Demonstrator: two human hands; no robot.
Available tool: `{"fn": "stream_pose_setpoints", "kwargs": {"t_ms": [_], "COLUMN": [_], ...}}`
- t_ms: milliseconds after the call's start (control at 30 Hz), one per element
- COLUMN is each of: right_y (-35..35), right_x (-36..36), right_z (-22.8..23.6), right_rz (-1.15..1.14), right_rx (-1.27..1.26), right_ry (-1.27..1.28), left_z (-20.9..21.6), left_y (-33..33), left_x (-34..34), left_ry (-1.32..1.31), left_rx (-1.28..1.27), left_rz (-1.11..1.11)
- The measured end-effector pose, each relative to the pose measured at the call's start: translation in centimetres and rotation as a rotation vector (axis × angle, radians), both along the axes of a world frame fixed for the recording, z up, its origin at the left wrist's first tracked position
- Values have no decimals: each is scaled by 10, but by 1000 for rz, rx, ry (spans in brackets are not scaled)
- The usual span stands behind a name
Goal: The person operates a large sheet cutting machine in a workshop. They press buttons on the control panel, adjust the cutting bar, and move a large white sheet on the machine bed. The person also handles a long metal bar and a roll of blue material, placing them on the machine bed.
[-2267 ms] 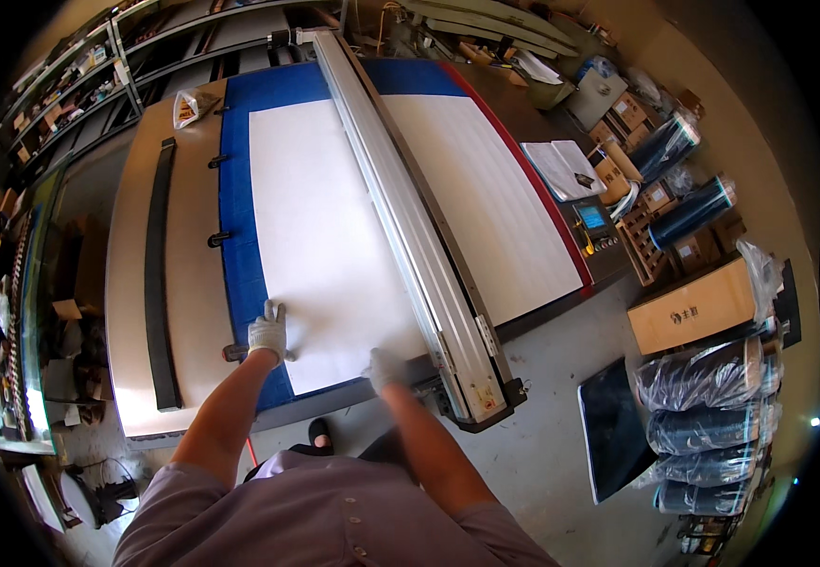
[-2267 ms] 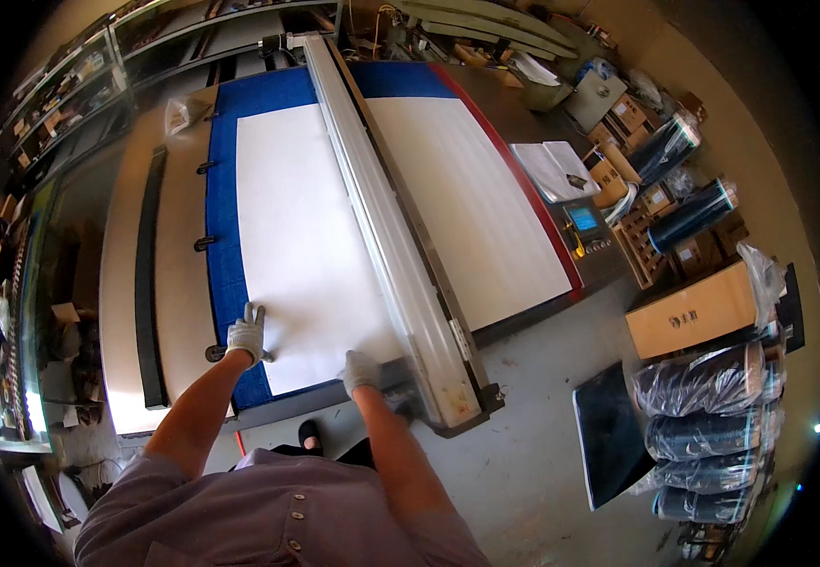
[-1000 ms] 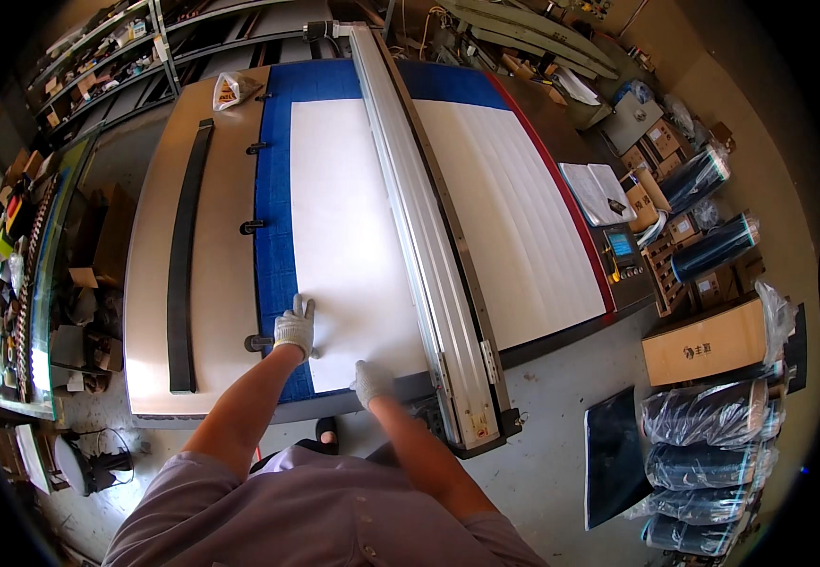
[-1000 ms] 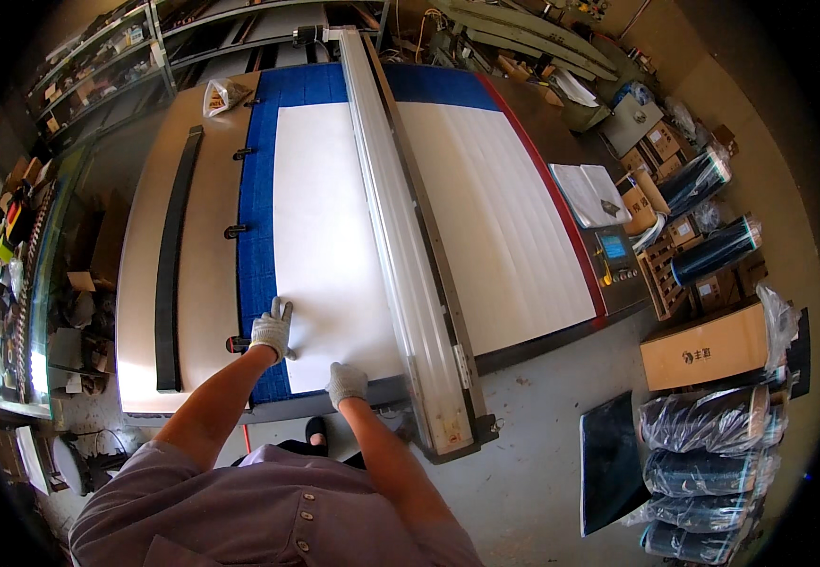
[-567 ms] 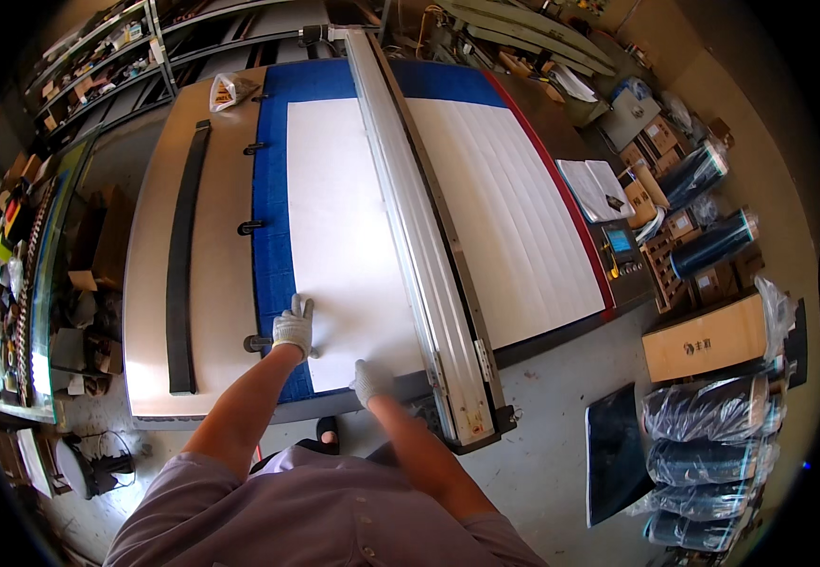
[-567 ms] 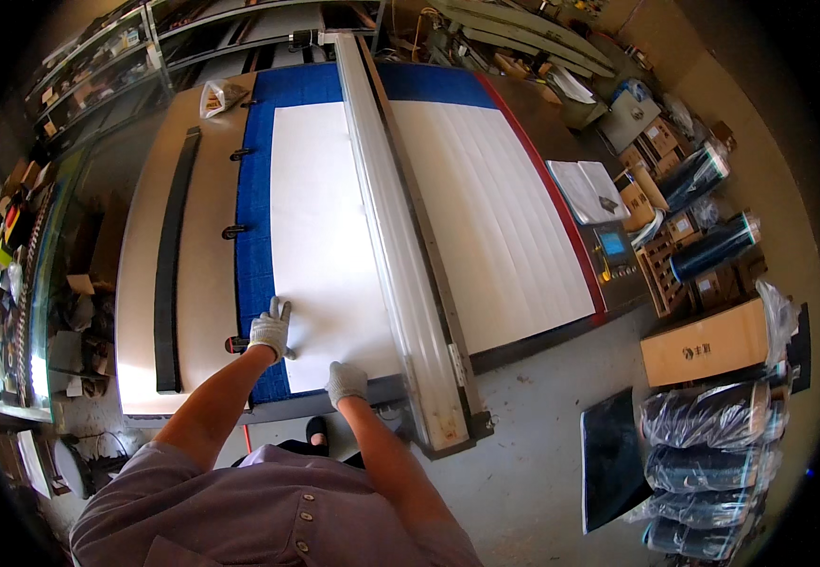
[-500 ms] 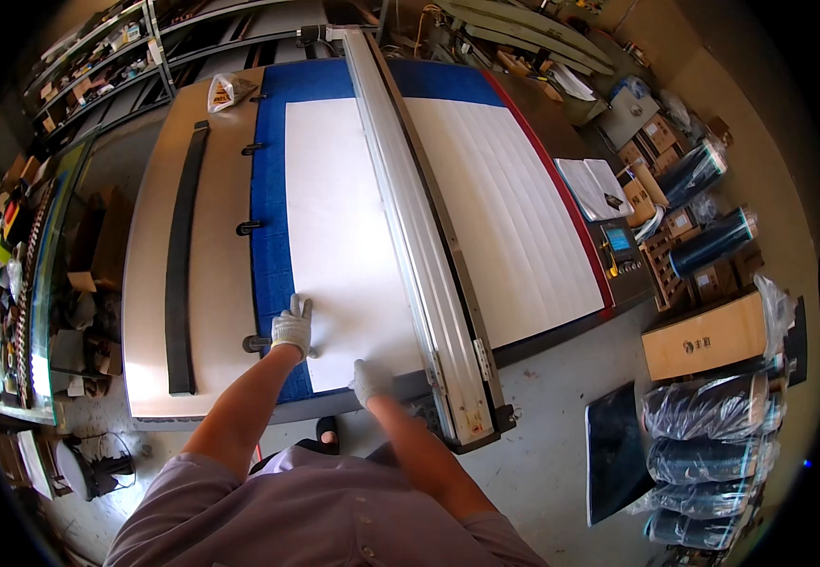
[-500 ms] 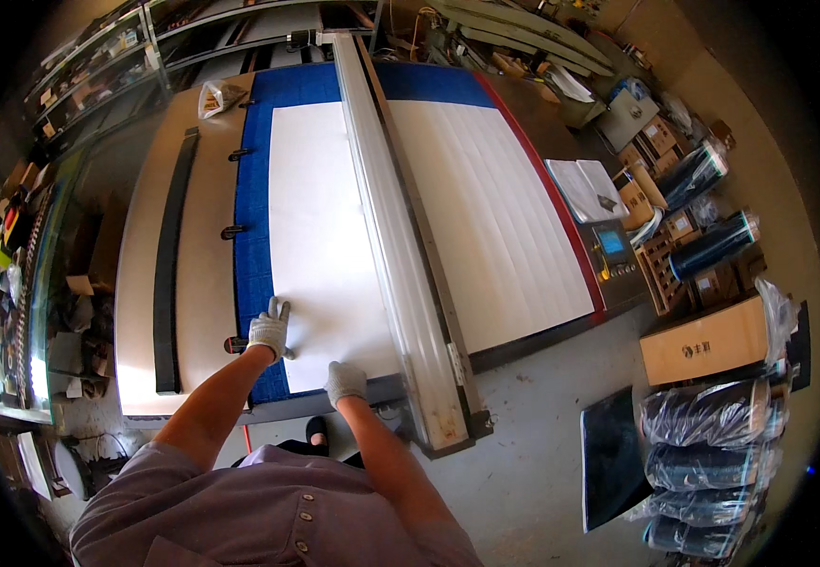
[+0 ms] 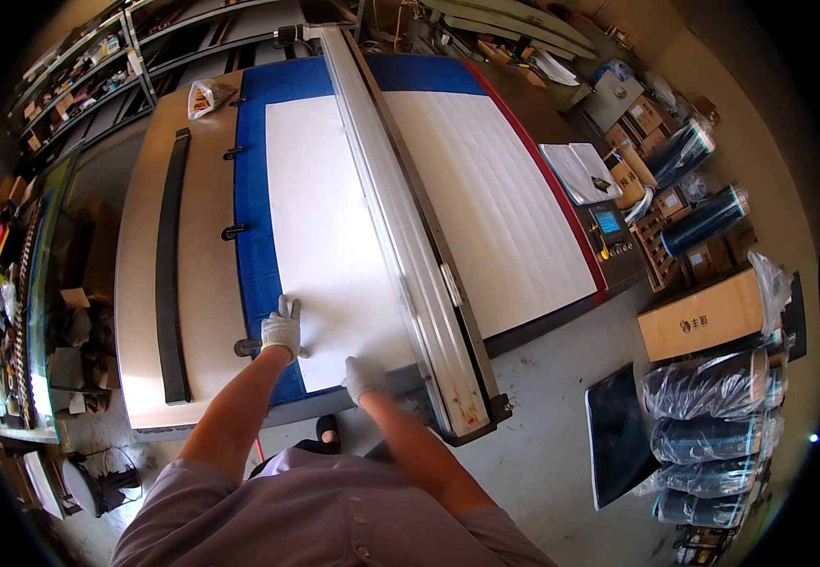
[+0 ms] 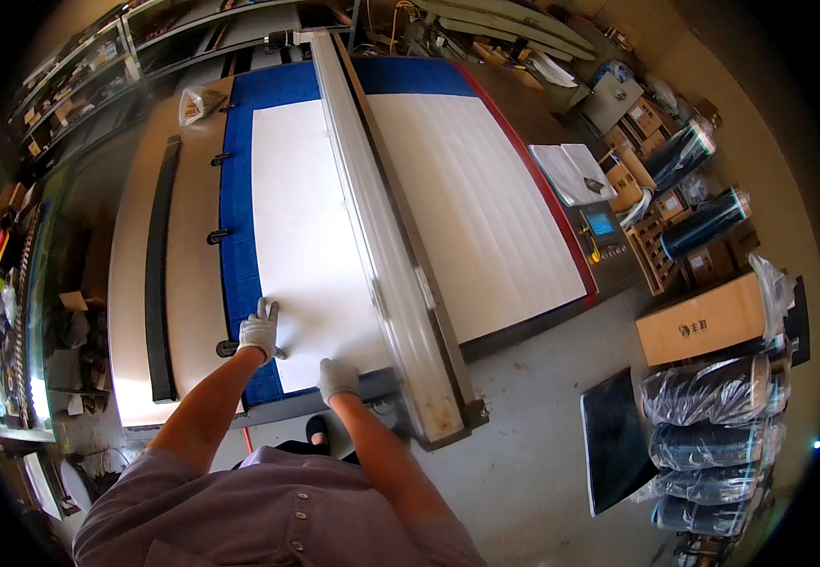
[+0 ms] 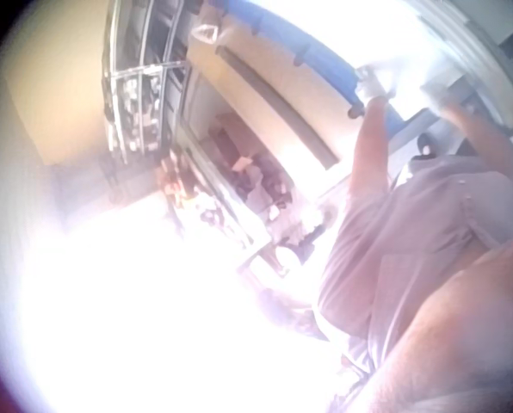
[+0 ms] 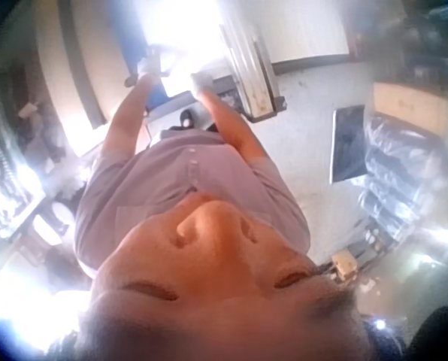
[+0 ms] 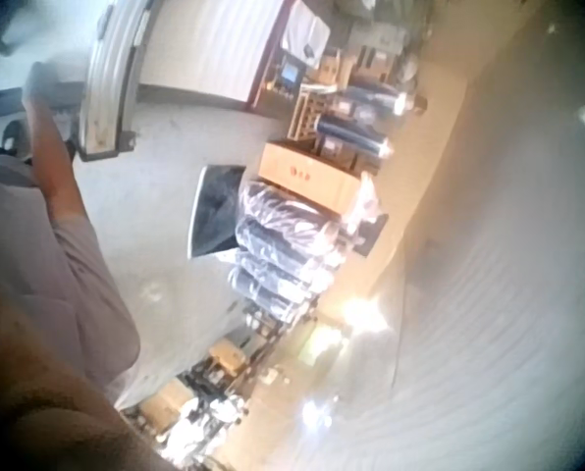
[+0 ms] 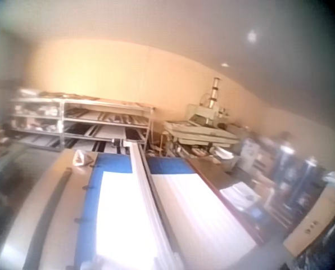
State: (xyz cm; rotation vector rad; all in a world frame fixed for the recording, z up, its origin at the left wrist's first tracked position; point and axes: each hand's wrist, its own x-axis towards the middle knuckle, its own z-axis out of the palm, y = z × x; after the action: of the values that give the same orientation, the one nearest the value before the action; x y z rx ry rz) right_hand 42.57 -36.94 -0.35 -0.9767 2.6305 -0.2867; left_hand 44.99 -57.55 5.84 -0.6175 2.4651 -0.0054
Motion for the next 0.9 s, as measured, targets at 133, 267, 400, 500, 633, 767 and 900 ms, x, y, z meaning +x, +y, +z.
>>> {"fn": "stream_pose_setpoints", "kwargs": {"t_ms": [133, 267, 400, 500, 633, 767, 900], "right_y": [-1, 0, 1, 14, 88, 208, 348], "right_x": [2, 1, -1, -11, -67, -152, -230], "right_z": [-3, 3, -2, 25, 140, 159, 60], "right_rz": [-45, -4, -69, -16, -148, -345, -491], "right_rx": [-26, -29, -29, -228, -637, -608, -422], "right_ry": [33, 31, -32, -287, -454, -256, 72], "left_z": [1, -8, -11, -18, -25, -17, -31], "left_y": [1, -1, 5, 6, 13, 16, 16], "left_x": [-2, 0, -3, -4, -11, -12, -19], "left_ry": [5, 55, 74, 54, 14, 9, -20], "left_rx": [-8, -49, -79, -114, -139, -153, -180], "left_rz": [-21, -25, -54, -62, -77, -25, -31]}}
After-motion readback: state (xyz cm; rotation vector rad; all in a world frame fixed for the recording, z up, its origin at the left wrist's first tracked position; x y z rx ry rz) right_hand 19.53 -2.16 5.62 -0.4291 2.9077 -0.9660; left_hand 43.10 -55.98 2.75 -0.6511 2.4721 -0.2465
